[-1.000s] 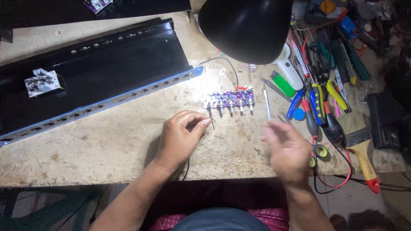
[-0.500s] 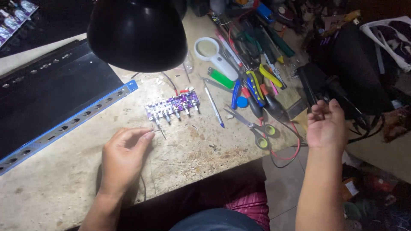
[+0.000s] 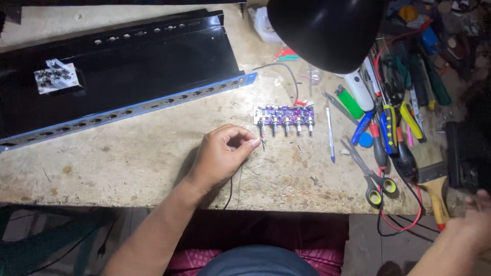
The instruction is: Soldering wires and components onto a circuit board at a repair bench
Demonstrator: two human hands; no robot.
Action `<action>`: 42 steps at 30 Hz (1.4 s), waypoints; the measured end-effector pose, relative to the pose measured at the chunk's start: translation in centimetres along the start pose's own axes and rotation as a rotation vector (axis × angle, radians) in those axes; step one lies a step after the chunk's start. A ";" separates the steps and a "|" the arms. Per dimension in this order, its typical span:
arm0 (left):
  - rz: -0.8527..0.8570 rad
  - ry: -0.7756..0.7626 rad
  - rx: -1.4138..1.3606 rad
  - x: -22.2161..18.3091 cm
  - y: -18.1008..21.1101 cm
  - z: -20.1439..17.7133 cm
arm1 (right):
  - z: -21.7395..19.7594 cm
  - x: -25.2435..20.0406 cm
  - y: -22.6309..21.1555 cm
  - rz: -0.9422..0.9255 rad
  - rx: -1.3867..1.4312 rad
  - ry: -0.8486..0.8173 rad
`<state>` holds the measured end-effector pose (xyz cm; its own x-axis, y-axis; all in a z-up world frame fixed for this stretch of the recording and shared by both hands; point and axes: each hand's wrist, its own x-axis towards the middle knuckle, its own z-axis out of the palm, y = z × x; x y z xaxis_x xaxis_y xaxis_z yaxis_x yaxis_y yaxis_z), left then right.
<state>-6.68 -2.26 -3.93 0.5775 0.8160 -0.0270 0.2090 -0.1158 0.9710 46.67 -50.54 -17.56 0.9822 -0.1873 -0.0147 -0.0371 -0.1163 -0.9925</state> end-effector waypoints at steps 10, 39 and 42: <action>-0.044 -0.088 -0.007 0.1 -0.2 -0.4 | 11.9 -30.7 -15.2 -0.257 -0.051 -0.051; 0.012 -0.021 -0.007 0.0 0.2 0.1 | 19.0 -43.8 -13.1 -0.604 0.010 -0.736; 0.023 -0.023 0.003 0.1 0.1 0.1 | 19.1 -43.9 -13.3 -0.615 0.027 -0.741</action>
<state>-6.52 -2.29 -3.87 0.6001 0.7999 -0.0097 0.1977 -0.1366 0.9707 7.53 -22.12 -6.07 0.6952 0.5639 0.4458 0.5185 0.0361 -0.8543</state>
